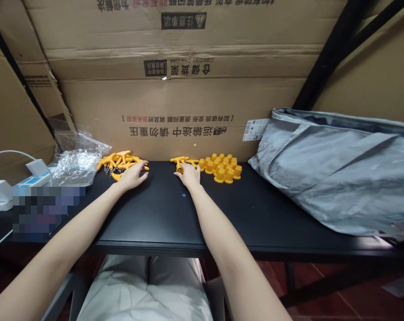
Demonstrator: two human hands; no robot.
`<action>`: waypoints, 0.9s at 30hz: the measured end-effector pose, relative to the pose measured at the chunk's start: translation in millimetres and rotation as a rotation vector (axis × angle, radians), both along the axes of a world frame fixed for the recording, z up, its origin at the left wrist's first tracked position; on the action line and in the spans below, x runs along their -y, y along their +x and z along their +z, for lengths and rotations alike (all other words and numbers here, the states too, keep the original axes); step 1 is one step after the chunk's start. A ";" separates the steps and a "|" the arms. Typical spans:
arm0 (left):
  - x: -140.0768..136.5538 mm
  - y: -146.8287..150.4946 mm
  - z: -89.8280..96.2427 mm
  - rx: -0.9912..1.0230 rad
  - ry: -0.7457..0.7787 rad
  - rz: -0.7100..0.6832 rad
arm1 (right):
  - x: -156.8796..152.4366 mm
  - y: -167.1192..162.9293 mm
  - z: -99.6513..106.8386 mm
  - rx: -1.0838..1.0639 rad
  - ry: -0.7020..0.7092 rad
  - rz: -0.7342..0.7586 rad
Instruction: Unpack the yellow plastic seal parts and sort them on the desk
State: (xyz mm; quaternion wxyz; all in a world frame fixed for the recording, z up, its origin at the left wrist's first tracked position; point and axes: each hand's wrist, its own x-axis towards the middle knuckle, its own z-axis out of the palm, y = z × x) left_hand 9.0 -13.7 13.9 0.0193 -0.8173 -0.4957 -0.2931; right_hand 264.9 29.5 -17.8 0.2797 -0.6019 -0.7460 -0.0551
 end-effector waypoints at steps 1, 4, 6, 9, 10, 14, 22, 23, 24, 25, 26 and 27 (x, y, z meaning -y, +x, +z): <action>0.1 0.1 0.0 0.000 -0.005 -0.001 | -0.2 -0.7 -0.7 0.014 -0.006 -0.002; 0.4 0.3 0.2 -0.001 -0.011 -0.005 | -0.6 -3.3 -2.0 0.052 -0.044 -0.017; 0.4 0.4 0.2 -0.007 -0.009 -0.001 | -0.7 -5.2 -2.1 0.072 -0.072 -0.031; 0.2 0.2 0.1 -0.018 -0.005 0.002 | -0.7 -7.6 -1.6 0.087 -0.107 -0.041; 0.1 0.2 0.0 -0.019 -0.004 -0.002 | -0.6 -8.2 -1.4 0.087 -0.120 -0.041; 0.1 0.2 0.2 -0.017 -0.009 -0.007 | 0.2 -10.2 -1.3 0.082 -0.160 -0.045; 1.1 -0.1 1.5 -0.029 -0.016 -0.005 | 9.3 -14.1 11.7 0.104 -0.212 -0.104; 1.0 -0.4 1.5 -0.030 -0.014 -0.004 | 10.3 -11.9 16.2 0.091 -0.189 -0.121; 0.7 -0.6 1.4 -0.031 -0.010 -0.003 | 10.9 -8.4 20.9 0.068 -0.152 -0.144; 0.4 -0.9 1.2 -0.030 -0.008 -0.005 | 11.0 -3.6 25.3 0.038 -0.106 -0.175; 0.0 -1.1 0.9 -0.029 -0.007 -0.008 | 10.8 2.5 29.1 0.011 -0.054 -0.207; -0.4 -1.2 0.5 -0.026 -0.007 -0.010 | 10.2 9.5 31.9 -0.006 -0.003 -0.240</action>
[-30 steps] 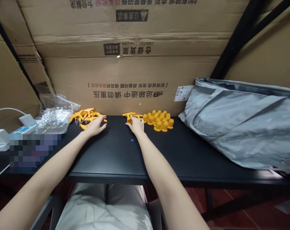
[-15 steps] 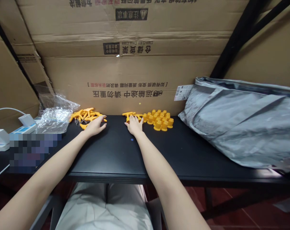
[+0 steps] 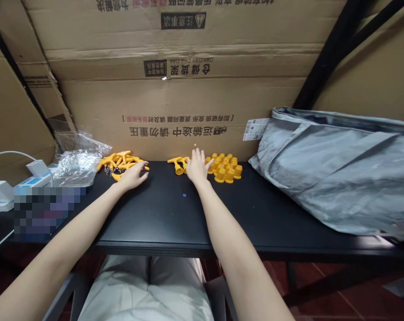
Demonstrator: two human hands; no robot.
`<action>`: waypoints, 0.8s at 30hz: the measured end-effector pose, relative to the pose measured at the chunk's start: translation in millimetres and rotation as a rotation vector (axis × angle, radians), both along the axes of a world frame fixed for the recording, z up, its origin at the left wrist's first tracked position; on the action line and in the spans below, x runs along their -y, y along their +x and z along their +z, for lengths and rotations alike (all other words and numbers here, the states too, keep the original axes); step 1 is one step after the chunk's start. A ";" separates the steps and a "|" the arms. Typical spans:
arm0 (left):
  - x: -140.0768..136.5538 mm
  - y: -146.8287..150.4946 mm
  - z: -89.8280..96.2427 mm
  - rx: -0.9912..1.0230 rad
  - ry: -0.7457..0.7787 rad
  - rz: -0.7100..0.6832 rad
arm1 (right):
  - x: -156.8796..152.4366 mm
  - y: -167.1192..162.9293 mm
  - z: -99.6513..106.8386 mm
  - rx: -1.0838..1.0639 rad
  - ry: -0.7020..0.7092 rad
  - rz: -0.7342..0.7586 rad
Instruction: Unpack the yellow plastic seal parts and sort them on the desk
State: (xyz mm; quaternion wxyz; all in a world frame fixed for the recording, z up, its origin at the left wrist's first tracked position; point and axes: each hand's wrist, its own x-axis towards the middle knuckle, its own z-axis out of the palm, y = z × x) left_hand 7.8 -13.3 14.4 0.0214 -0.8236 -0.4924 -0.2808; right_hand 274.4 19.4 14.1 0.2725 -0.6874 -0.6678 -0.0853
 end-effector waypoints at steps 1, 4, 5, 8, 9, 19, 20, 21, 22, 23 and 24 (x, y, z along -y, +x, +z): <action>-0.4 -0.1 -0.4 0.003 -0.001 0.001 | -0.8 7.6 1.7 -0.003 0.035 -0.035; -1.2 -0.1 -1.3 0.008 -0.004 0.006 | -3.4 28.8 0.2 0.000 0.055 -0.140; -1.3 0.0 -1.4 0.008 -0.003 0.005 | -3.9 34.0 -1.7 0.002 0.032 -0.166; -1.1 0.1 -1.3 0.003 -0.001 0.004 | -4.5 41.2 -7.8 0.045 -0.055 -0.209; -1.1 0.1 -1.2 0.003 -0.001 0.007 | -4.4 41.2 -9.5 0.074 -0.075 -0.211; -2.2 -0.8 -2.2 0.004 -0.004 0.005 | -5.3 32.9 -13.7 0.201 -0.124 -0.136; -2.3 -0.9 -2.2 0.004 -0.005 0.004 | -4.6 32.4 -12.4 0.191 -0.105 -0.129; -2.4 -0.9 -2.3 0.004 -0.005 0.002 | -3.5 31.7 -10.6 0.180 -0.085 -0.123; -2.5 -0.9 -2.2 0.004 -0.001 0.001 | -2.0 30.7 -8.3 0.169 -0.067 -0.121; -2.7 -1.0 -2.1 0.002 0.005 0.000 | -0.2 29.6 -5.4 0.158 -0.052 -0.126; -2.9 -1.2 -1.8 -0.004 0.013 0.001 | 1.9 28.2 -2.0 0.149 -0.043 -0.134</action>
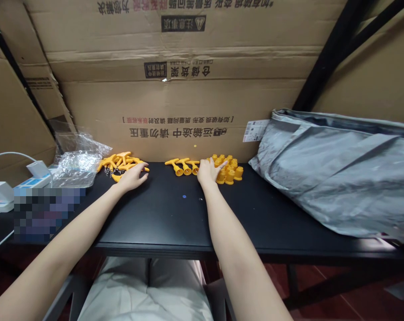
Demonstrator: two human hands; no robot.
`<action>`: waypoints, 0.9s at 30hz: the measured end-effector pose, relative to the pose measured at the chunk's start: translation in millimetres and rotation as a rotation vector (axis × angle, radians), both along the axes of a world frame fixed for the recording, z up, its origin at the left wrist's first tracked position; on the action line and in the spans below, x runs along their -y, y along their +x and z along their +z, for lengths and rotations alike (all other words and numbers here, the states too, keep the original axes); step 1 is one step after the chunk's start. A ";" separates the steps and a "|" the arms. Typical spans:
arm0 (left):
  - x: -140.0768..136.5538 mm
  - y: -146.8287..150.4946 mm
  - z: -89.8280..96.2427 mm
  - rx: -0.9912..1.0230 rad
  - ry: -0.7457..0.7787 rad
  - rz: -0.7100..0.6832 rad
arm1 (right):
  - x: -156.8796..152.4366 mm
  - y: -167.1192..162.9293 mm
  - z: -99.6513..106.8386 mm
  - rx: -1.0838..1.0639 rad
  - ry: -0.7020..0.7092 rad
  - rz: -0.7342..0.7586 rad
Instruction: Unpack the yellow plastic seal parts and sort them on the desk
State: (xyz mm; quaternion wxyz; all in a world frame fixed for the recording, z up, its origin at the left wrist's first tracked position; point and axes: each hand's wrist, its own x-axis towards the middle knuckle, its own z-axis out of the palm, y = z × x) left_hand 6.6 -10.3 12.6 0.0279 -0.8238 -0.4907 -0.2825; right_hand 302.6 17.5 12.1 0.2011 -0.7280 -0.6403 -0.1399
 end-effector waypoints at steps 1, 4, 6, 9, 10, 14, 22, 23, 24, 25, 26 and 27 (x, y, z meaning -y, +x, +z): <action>-0.4 -0.4 0.4 -0.010 0.010 0.004 | 2.3 -1.7 3.9 -0.005 0.003 -0.011; -2.7 -2.9 2.3 -0.063 0.026 0.077 | 10.1 -8.0 17.5 0.010 -0.040 -0.061; -4.3 -5.8 3.8 -0.113 0.021 0.186 | 15.5 -13.1 26.9 0.033 -0.103 -0.110; -5.3 -10.9 5.3 -0.172 -0.007 0.351 | 23.5 -20.4 39.4 0.033 -0.192 -0.156; -5.2 -12.4 5.5 -0.182 -0.021 0.386 | 26.0 -22.5 42.8 0.020 -0.221 -0.155; -4.6 -16.3 4.3 -0.211 -0.079 0.440 | 33.8 -28.2 50.6 -0.055 -0.310 -0.111; -9.3 -18.5 -4.8 -0.182 -0.072 0.405 | 30.5 -50.3 37.6 -0.056 -0.271 0.194; -9.9 -18.6 -5.9 -0.178 -0.077 0.397 | 29.1 -54.7 33.9 -0.075 -0.245 0.253; -10.4 -18.6 -7.0 -0.181 -0.086 0.389 | 27.8 -58.8 30.1 -0.100 -0.212 0.307; -10.8 -18.5 -7.9 -0.190 -0.097 0.382 | 26.7 -62.3 26.4 -0.128 -0.178 0.356; -11.1 -18.4 -8.7 -0.203 -0.109 0.379 | 25.8 -65.0 23.1 -0.158 -0.149 0.395; -11.5 -18.2 -9.3 -0.215 -0.120 0.380 | 25.0 -67.0 20.2 -0.187 -0.127 0.418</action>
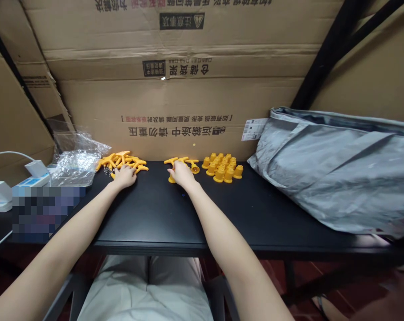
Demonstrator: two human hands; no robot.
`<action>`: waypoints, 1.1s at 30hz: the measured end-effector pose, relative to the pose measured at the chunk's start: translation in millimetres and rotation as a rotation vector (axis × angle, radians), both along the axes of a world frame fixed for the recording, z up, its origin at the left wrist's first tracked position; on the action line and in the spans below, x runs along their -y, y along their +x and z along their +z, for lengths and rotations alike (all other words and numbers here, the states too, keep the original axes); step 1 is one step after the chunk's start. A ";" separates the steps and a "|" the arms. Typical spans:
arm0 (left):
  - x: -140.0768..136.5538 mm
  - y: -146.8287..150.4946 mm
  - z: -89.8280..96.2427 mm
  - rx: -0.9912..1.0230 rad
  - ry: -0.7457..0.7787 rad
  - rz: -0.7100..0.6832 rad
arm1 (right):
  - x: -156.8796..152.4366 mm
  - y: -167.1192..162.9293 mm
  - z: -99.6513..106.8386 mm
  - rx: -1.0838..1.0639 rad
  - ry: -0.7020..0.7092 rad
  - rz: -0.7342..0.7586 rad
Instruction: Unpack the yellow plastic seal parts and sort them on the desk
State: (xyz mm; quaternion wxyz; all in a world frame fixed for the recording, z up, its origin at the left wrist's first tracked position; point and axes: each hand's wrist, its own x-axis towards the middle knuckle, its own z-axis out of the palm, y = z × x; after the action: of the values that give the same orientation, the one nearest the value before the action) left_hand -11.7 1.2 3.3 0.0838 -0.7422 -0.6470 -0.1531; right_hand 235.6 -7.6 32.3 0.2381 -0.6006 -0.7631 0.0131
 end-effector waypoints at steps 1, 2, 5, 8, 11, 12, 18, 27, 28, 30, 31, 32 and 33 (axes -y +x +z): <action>-0.4 0.2 -0.5 -0.007 -0.010 0.005 | -0.5 -1.1 -2.3 -0.029 0.009 0.008; -0.8 0.3 -1.0 -0.010 -0.017 0.012 | -1.0 -1.6 -3.9 -0.050 0.006 0.007; -2.4 0.5 -1.9 0.004 -0.022 0.032 | -2.1 -0.4 -6.5 -0.074 -0.034 -0.006; -4.0 -0.1 -2.0 0.040 -0.004 0.059 | -3.8 1.3 -8.5 -0.051 -0.097 -0.016; -5.2 -1.4 -1.2 0.090 0.041 0.079 | -5.5 2.5 -11.5 -0.010 -0.152 0.004; -5.8 -2.1 -0.9 0.107 0.063 0.081 | -5.8 3.0 -12.4 0.001 -0.162 0.018; -11.9 -7.2 -0.8 0.228 0.207 0.002 | -5.9 4.9 -14.3 0.010 -0.157 0.056; -7.1 -0.4 7.5 0.351 0.297 -0.149 | -3.1 3.2 -13.3 0.017 -0.133 0.050; -5.1 1.8 9.7 0.359 0.296 -0.157 | -2.9 3.0 -13.3 0.014 -0.126 0.042; -1.1 6.8 13.5 0.363 0.282 -0.185 | -3.0 2.8 -13.6 -0.002 -0.108 0.032; 0.7 9.5 14.8 0.357 0.269 -0.209 | -3.4 2.8 -13.9 -0.013 -0.100 0.035; 2.2 12.2 15.5 0.346 0.252 -0.240 | -4.0 2.8 -14.4 -0.024 -0.095 0.041; 3.5 14.9 15.4 0.331 0.233 -0.276 | -4.7 2.9 -14.9 -0.032 -0.091 0.052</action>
State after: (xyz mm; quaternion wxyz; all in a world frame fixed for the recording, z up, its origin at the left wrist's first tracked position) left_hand 3.2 -2.3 18.7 0.0400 -0.7738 -0.5223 -0.3563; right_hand 238.5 -2.8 17.4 0.2222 -0.5907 -0.7731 0.0635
